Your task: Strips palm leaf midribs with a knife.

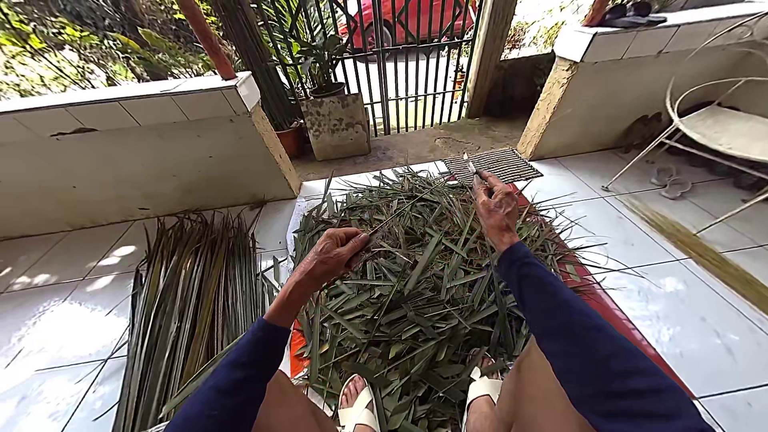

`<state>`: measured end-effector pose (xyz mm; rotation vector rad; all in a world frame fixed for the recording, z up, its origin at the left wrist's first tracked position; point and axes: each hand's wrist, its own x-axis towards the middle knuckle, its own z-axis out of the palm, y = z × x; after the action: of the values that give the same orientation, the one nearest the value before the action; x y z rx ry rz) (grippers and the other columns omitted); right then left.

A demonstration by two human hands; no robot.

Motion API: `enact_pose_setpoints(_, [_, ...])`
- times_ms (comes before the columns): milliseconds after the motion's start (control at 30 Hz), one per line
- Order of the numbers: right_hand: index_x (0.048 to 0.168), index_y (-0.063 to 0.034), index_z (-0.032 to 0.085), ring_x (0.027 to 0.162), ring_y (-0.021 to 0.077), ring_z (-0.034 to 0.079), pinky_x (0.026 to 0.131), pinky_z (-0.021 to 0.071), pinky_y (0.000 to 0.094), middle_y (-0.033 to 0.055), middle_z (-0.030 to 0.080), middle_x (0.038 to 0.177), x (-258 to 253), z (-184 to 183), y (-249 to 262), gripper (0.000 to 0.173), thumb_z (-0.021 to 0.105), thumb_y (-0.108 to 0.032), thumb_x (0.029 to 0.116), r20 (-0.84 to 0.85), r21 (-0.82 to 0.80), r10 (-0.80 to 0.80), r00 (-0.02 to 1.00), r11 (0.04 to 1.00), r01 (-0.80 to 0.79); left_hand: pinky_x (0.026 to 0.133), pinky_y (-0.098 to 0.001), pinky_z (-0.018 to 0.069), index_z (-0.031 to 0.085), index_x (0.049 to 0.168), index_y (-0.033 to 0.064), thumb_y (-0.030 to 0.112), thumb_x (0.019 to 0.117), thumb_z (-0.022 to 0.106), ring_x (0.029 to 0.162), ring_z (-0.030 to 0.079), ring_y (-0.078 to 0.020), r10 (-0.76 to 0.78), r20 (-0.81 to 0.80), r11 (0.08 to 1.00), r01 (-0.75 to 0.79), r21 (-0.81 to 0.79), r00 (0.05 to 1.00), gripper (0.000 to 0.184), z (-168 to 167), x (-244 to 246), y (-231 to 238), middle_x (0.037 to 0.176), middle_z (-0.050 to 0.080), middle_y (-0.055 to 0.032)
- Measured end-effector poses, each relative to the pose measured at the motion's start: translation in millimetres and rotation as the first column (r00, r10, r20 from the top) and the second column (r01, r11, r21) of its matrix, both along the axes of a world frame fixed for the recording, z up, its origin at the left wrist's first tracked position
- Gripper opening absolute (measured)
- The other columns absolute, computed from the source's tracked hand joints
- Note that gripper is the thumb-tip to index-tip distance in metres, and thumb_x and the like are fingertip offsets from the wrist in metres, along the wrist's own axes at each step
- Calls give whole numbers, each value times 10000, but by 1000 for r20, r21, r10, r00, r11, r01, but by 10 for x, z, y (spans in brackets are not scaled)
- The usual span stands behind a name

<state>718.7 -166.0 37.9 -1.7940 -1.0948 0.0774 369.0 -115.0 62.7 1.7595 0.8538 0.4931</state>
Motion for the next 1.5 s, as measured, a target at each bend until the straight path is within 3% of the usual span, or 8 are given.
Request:
enact_pose_setpoints(200, [1383, -206, 652, 642, 211, 579, 599, 506, 456, 87, 674, 879, -780, -99, -243, 364, 518, -352, 1079, -76, 36, 355, 932, 935, -353, 368, -171, 270, 639, 991, 73, 306, 1117, 426, 404, 321, -41, 31, 88, 962, -6, -273, 996, 340, 18, 63, 50, 599, 436, 25])
enact_pose_setpoints(400, [1369, -294, 678, 863, 83, 671, 792, 557, 364, -49, 733, 1172, -1112, -206, -291, 352, 538, -401, 1065, -50, 58, 498, 866, 867, -496, 364, -162, 265, 597, 954, 97, 336, 1126, 375, 403, 309, -29, -22, 198, 908, 102, -406, 980, 369, 47, 256, 83, 593, 392, 46])
enact_pose_setpoints(500, [1357, -277, 687, 1038, 56, 683, 912, 565, 352, -70, 714, 1259, -1121, -250, -296, 353, 535, -410, 1067, -53, 70, 532, 845, 846, -529, 361, -157, 267, 587, 909, 97, 351, 1124, 379, 402, 318, -24, -63, 250, 881, 172, -441, 966, 392, 38, 331, 71, 585, 381, 51])
enact_pose_setpoints(733, [1339, -294, 700, 1093, 67, 677, 941, 562, 392, -74, 722, 1235, -1077, -247, -310, 344, 553, -420, 1055, 39, 50, 445, 895, 894, -446, 358, -147, 270, 573, 903, 103, 327, 1128, 349, 398, 319, -14, -144, 316, 807, 296, -511, 938, 388, 1, 363, 79, 591, 373, 60])
enact_pose_setpoints(867, [1345, -343, 690, 935, 106, 684, 809, 568, 412, -48, 727, 1058, -1115, -240, -308, 338, 542, -437, 1056, 128, 50, 367, 921, 926, -375, 359, -145, 275, 564, 897, 107, 318, 1127, 352, 399, 318, -12, -147, 346, 787, 321, -527, 927, 377, 18, 356, 77, 589, 367, 63])
enact_pose_setpoints(1033, [1367, -350, 674, 865, 128, 675, 736, 558, 409, -31, 708, 990, -1142, -192, -305, 350, 526, -434, 1062, 197, 60, 298, 934, 947, -315, 359, -145, 282, 570, 905, 113, 290, 1115, 379, 398, 322, -10, -148, 370, 756, 346, -555, 917, 334, 16, 312, 80, 591, 368, 68])
enact_pose_setpoints(1300, [1362, -205, 683, 973, 170, 703, 837, 571, 446, 33, 727, 1196, -868, -62, -200, 348, 562, -342, 1066, 47, 180, 281, 959, 942, -285, 358, -144, 282, 572, 906, 113, 274, 1110, 377, 398, 322, -9, -209, 386, 719, 409, -562, 898, 325, -24, 229, 55, 595, 376, 69])
enact_pose_setpoints(1500, [1379, -203, 674, 1027, 114, 693, 932, 548, 391, -2, 714, 1273, -558, 29, -79, 375, 553, -370, 1066, -94, 183, 277, 956, 949, -257, 350, -148, 288, 592, 918, 109, 282, 1107, 397, 395, 333, -12, -247, 362, 716, 421, -557, 899, 322, -52, 135, 42, 598, 392, 60])
